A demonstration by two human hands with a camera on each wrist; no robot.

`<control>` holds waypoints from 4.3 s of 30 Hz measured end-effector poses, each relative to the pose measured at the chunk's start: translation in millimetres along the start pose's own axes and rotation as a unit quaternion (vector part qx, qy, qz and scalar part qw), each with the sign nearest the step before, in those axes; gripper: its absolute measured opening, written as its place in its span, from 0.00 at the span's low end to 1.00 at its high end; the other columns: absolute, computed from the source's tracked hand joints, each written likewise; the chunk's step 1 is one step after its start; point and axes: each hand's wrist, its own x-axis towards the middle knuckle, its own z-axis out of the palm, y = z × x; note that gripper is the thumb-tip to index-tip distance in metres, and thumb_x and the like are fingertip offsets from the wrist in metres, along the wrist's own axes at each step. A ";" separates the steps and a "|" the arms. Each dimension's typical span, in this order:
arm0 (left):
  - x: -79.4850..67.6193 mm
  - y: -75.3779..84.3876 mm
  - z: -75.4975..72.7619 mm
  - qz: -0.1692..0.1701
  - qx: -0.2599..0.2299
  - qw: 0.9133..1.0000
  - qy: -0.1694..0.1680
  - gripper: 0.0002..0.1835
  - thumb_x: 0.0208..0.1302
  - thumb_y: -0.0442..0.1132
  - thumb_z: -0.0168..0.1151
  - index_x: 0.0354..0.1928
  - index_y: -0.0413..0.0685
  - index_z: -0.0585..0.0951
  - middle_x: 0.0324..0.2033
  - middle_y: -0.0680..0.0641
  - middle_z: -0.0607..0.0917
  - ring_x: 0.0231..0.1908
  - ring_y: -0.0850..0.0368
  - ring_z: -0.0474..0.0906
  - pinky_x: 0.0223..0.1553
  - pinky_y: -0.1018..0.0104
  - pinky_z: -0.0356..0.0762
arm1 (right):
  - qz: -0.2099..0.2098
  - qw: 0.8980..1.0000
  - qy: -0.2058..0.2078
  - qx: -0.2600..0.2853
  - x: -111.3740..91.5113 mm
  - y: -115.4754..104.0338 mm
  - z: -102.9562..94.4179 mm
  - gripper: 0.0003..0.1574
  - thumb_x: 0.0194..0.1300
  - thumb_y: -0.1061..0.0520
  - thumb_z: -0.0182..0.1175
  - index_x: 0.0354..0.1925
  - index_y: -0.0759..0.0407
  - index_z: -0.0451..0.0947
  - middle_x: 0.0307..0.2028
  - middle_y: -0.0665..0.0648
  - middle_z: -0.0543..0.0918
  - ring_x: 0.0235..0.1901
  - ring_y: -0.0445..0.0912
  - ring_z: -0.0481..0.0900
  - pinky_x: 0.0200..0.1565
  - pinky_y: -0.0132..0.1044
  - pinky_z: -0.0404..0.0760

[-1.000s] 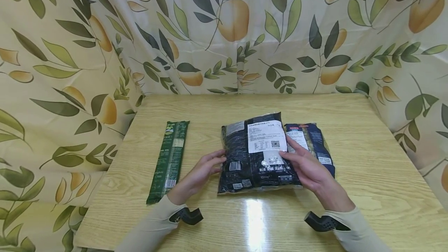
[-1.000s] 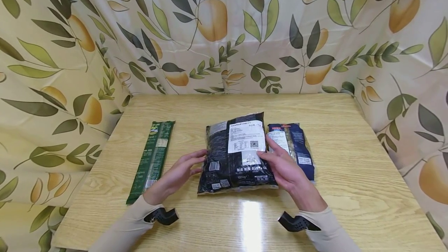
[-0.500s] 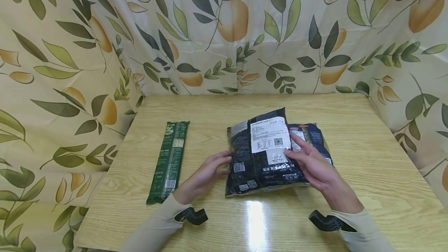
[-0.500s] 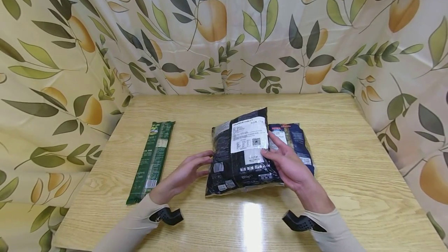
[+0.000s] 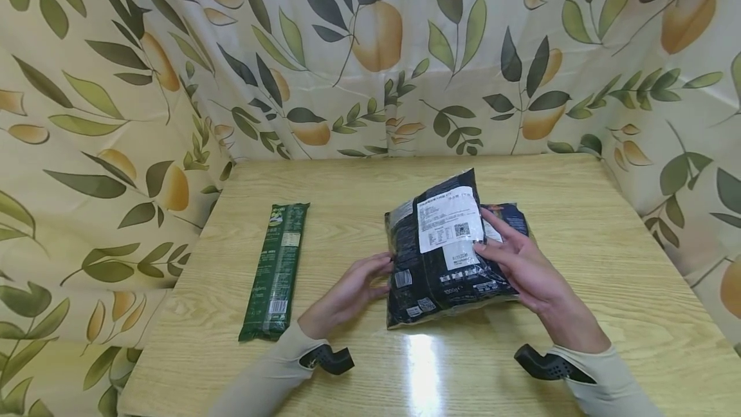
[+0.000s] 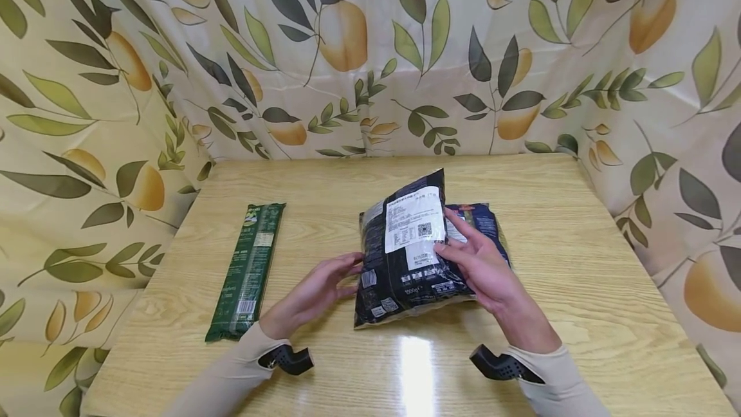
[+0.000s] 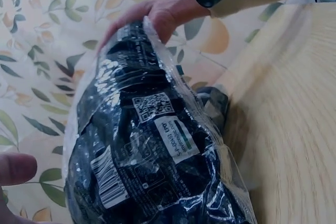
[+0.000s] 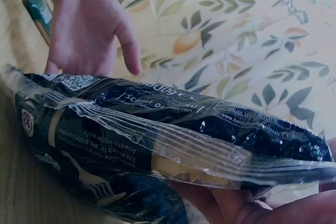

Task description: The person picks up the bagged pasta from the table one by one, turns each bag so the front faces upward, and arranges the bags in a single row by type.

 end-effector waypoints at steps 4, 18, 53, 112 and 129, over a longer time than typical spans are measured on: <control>4.9 -2.4 5.7 0.008 -0.018 1.000 -0.005 0.19 0.80 0.47 0.48 0.62 0.45 0.76 0.63 0.47 0.78 0.69 0.48 0.68 0.71 0.52 0.68 | -0.006 1.000 0.013 -0.015 -2.0 -4.9 1.4 0.49 0.76 0.59 0.59 0.84 0.42 0.46 0.48 0.40 0.90 0.48 0.37 0.88 0.46 0.33 0.89; 17.5 -5.1 17.7 -0.009 -0.051 0.998 -0.043 0.37 0.78 0.51 0.39 0.78 0.32 0.55 0.80 0.34 0.57 0.79 0.40 0.52 0.78 0.43 0.56 | -0.033 0.998 0.043 -0.025 -6.8 -12.6 6.5 0.47 0.73 0.61 0.63 0.81 0.44 0.55 0.50 0.36 0.88 0.47 0.39 0.89 0.43 0.37 0.90; 11.8 -4.2 5.6 -0.048 -0.104 0.993 -0.023 0.11 0.80 0.45 0.46 0.48 0.52 0.79 0.55 0.51 0.78 0.57 0.56 0.76 0.65 0.56 0.76 | -0.112 0.967 -0.008 -0.229 12.2 -27.9 63.8 0.42 0.71 0.56 0.66 0.78 0.46 0.64 0.75 0.67 0.68 0.73 0.61 0.69 0.62 0.53 0.82; -47.6 20.8 -50.6 -0.009 -0.078 0.997 -0.009 0.21 0.82 0.51 0.43 0.67 0.47 0.65 0.43 0.57 0.89 0.42 0.65 0.88 0.44 0.72 0.87 | -0.026 0.984 -0.089 -0.155 26.9 32.9 55.8 0.37 0.78 0.52 0.56 0.77 0.65 0.60 0.72 0.69 0.71 0.73 0.66 0.68 0.71 0.58 0.74; -52.2 12.5 -62.7 -0.041 -0.049 0.997 0.038 0.33 0.81 0.53 0.44 0.77 0.40 0.57 0.47 0.56 0.87 0.46 0.65 0.87 0.49 0.72 0.85 | 0.041 0.995 -0.055 -0.074 36.7 53.2 45.9 0.41 0.79 0.53 0.54 0.79 0.68 0.51 0.77 0.72 0.59 0.75 0.69 0.61 0.72 0.61 0.71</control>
